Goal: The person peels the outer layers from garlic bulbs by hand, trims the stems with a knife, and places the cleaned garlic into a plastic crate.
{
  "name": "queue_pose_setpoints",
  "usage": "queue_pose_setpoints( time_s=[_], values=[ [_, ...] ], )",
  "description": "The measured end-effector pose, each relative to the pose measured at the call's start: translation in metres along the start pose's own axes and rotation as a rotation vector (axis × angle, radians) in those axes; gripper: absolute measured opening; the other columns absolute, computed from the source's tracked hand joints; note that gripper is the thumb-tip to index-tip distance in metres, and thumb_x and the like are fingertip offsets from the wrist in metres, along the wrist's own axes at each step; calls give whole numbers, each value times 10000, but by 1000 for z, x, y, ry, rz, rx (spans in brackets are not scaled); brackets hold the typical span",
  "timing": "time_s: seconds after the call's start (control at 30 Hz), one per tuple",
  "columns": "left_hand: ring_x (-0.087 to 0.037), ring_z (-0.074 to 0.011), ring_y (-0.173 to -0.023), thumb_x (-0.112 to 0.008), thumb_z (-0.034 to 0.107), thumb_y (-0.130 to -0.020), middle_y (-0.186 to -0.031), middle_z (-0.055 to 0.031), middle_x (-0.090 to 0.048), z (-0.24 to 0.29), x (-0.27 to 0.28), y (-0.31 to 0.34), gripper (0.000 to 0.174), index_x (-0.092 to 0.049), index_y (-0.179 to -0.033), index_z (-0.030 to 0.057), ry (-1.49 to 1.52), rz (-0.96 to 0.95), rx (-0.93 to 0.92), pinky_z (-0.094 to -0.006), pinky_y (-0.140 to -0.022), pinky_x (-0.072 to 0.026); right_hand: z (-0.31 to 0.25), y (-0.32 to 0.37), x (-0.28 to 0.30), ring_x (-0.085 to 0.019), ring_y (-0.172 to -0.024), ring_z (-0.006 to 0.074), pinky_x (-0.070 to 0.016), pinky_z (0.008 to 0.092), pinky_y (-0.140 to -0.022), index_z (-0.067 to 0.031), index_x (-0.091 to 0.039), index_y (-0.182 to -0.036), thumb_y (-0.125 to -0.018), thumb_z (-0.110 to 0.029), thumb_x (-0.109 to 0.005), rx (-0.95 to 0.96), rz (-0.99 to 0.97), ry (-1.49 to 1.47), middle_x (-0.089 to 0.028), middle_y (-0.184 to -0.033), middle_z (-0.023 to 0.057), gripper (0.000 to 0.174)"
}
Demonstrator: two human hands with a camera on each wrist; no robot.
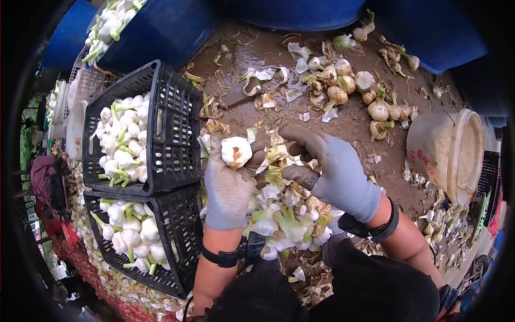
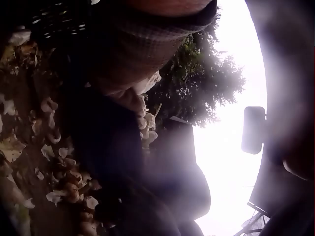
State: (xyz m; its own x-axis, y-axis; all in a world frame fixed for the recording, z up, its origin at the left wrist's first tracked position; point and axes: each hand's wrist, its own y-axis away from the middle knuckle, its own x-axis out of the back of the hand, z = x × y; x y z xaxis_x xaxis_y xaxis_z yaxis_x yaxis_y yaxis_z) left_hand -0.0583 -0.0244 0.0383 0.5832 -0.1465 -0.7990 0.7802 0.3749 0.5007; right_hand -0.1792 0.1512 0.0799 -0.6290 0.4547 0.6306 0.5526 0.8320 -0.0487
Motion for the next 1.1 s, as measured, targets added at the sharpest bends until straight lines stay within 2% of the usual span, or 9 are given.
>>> queue_pose_setpoints(
  time_s=[0.17, 0.4, 0.5, 0.53, 0.7, 0.77, 0.9, 0.97, 1.1],
  values=[
    [-648, -212, -708, -492, 488, -970, -863, -125, -625, -26, -24, 8, 494, -544, -1066, 7, -258, 267, -39, -299, -625, -564, -22, -13, -24, -624, -772, 301, -463, 424, -651, -147, -578, -1224, -722, -331, -766, 63, 34, 300, -622, -857, 95, 567],
    [-570, -89, -648, -693, 371, -885, -815, -40, -594, -40, -14, 23, 361, -513, -951, 65, -553, 180, -265, -231, -581, -500, -13, -7, -31, -608, -739, 325, -448, 424, -648, -122, -648, -926, -762, -131, -637, -31, -5, 376, -602, -775, 110, 165],
    [-666, -154, -815, -638, 442, -901, -912, -93, -654, -11, 14, 30, 508, -549, -1105, -15, -570, 35, -423, -240, -648, -556, 50, -7, -16, -616, -736, 347, -481, 448, -707, -108, -645, -898, -869, -155, -587, -185, 322, 372, -644, -824, 103, 80],
    [-678, -199, -921, -610, 506, -885, -1074, -133, -654, 25, -5, 31, 637, -525, -1198, -43, -55, -115, -188, -256, -703, -591, 69, 0, 3, -614, -843, 339, -480, 442, -738, -106, -650, -963, -868, -183, -621, -219, 372, 457, -649, -916, 111, 126],
    [-662, -287, -1000, -537, 589, -886, -1258, -167, -571, 73, -19, 35, 711, -470, -1290, 8, 210, -254, -438, -347, -768, -618, 184, 59, 50, -607, -1021, 308, -501, 400, -850, -66, -623, -1163, -786, 31, -592, -578, 180, 846, -591, -1159, 175, 391],
    [-653, -254, -949, -548, 465, -944, -1243, -124, -556, 29, -5, 23, 576, -451, -1343, 61, -231, -120, -314, -331, -769, -580, 280, 90, 45, -623, -982, 292, -491, 346, -846, -12, -612, -1164, -737, 104, -539, -469, 307, 426, -627, -1105, 191, 449],
    [-593, -252, -1065, -687, 327, -876, -1282, -91, -515, -41, 20, 2, 604, -439, -1365, 75, -854, -133, -170, -356, -935, -495, 184, 60, 37, -610, -822, 161, -480, 267, -730, 27, -640, -1083, -805, 96, -538, -471, 226, 103, -637, -962, 97, 304],
    [-552, -232, -1132, -734, 222, -822, -1295, -88, -497, -56, 6, 8, 628, -449, -1362, 73, -1813, -314, -805, -348, -980, -461, 84, 32, 15, -582, -690, 104, -478, 240, -647, 24, -641, -1101, -876, 46, -562, -578, 153, -312, -618, -900, 48, 240],
    [-510, -200, -1186, -798, 139, -734, -1309, -88, -485, -61, 26, 9, 701, -478, -1353, 62, -1204, -339, -312, -339, -1018, -420, 30, 14, -13, -579, -611, 90, -457, 197, -568, 12, -434, -1386, -936, -367, -592, -448, 34, -877, -601, -813, 37, 609]
  ],
)
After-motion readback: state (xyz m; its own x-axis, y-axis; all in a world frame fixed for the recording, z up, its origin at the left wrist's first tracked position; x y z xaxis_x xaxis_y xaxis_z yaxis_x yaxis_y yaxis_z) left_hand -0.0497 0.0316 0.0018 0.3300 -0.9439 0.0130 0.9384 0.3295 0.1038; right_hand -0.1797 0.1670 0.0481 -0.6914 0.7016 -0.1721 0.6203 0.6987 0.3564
